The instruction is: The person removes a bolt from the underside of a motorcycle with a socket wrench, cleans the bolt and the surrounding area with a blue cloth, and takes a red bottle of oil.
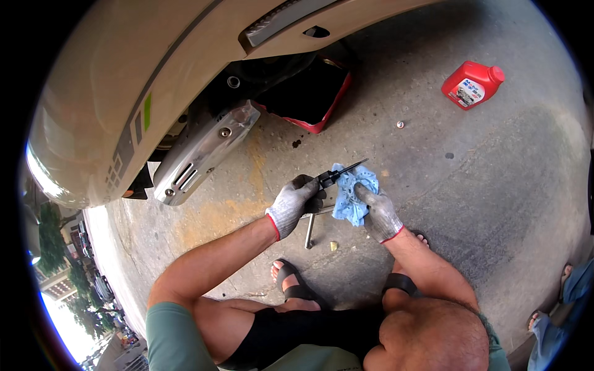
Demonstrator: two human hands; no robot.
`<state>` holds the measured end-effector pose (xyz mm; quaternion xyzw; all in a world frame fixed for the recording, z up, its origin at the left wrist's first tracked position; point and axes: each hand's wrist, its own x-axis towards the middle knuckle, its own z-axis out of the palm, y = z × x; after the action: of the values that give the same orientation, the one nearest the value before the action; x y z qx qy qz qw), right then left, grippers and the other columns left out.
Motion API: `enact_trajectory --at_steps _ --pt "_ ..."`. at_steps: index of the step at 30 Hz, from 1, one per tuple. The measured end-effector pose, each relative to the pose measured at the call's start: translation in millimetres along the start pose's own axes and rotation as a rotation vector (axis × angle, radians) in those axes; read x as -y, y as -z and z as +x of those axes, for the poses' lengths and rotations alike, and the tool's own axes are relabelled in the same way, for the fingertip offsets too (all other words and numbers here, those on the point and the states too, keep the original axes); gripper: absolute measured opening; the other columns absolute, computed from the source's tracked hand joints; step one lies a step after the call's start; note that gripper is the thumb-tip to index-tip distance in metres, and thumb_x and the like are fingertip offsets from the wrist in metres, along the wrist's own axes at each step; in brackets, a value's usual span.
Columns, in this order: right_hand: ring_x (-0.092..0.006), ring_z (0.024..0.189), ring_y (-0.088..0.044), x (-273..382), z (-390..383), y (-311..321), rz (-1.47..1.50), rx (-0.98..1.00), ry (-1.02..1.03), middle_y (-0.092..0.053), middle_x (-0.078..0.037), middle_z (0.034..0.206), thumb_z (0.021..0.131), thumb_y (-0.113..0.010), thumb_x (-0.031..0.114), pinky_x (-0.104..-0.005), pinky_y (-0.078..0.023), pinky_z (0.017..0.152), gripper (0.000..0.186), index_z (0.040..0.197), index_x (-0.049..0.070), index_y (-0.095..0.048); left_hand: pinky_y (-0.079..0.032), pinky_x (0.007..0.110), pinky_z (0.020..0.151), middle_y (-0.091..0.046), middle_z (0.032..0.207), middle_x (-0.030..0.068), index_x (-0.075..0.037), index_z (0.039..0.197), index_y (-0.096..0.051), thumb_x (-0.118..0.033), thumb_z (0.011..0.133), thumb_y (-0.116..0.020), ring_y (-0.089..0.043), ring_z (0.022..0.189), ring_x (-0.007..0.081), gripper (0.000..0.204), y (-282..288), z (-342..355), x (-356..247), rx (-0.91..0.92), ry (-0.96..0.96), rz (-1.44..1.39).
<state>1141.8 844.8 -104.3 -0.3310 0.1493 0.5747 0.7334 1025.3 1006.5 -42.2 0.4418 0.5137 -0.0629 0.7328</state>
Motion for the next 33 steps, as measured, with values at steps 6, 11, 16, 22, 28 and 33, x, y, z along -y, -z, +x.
enact_trajectory --at_steps 6,11,16,22,28,33 --pt "-0.0146 0.100 -0.065 -8 7 -20 -0.146 0.059 0.067 -0.067 -0.006 0.117 0.095 -0.064 0.008 -0.0298 -0.056 0.084 0.033 0.127 0.006 -0.058 -0.051 0.030 0.072 -0.061 0.088 0.0075 0.002 0.106 -0.054 -0.021 0.098 -0.058 -0.058 0.079 0.0131 0.025 -1 -5 12 0.056 -0.264 0.566" --pt "-0.0141 0.097 -0.066 8 7 -9 -0.241 0.218 0.076 -0.068 -0.007 0.116 0.093 -0.067 0.008 -0.0283 -0.056 0.081 0.034 0.127 0.005 -0.058 -0.051 0.030 0.072 -0.062 0.090 0.0067 0.002 0.112 -0.053 -0.026 0.100 -0.056 -0.059 0.078 0.0132 0.031 -3 -10 3 0.216 -0.202 0.481" --pt "-0.0146 0.098 -0.066 10 3 -7 -0.299 0.192 0.085 -0.069 -0.007 0.113 0.092 -0.069 0.010 -0.0277 -0.056 0.079 0.036 0.125 0.003 -0.059 -0.049 0.028 0.072 -0.061 0.089 0.0045 0.000 0.116 -0.054 -0.030 0.101 -0.055 -0.059 0.079 0.0124 0.033 13 -3 8 0.466 -0.027 0.313" --pt "-0.0130 0.093 -0.065 11 17 11 -0.288 -0.014 0.133 -0.069 -0.004 0.107 0.094 -0.066 0.008 -0.0266 -0.054 0.075 0.026 0.120 0.004 -0.062 -0.049 0.031 0.071 -0.060 0.087 0.0037 -0.002 0.109 -0.056 -0.030 0.101 -0.055 -0.058 0.078 0.0126 0.030 13 -5 1 0.511 -0.019 0.420" --pt "-0.0099 0.089 -0.063 69 10 18 -0.716 0.013 0.268 -0.069 -0.001 0.105 0.094 -0.066 0.014 -0.0262 -0.053 0.075 0.027 0.119 0.004 -0.063 -0.047 0.035 0.069 -0.059 0.079 0.0075 -0.001 0.099 -0.059 -0.032 0.099 -0.051 -0.058 0.074 0.0168 0.032 12 -9 -17 0.411 -0.059 1.030" --pt "-0.0306 0.089 -0.067 56 -9 -14 -1.635 0.503 0.722 -0.068 -0.012 0.099 0.088 -0.067 0.018 -0.0401 -0.053 0.084 0.034 0.120 0.008 -0.063 -0.047 0.039 0.070 -0.059 0.079 0.0106 -0.001 0.098 -0.059 -0.033 0.098 -0.050 -0.058 0.074 0.0211 0.034 11 -9 -19 0.431 -0.103 1.103"
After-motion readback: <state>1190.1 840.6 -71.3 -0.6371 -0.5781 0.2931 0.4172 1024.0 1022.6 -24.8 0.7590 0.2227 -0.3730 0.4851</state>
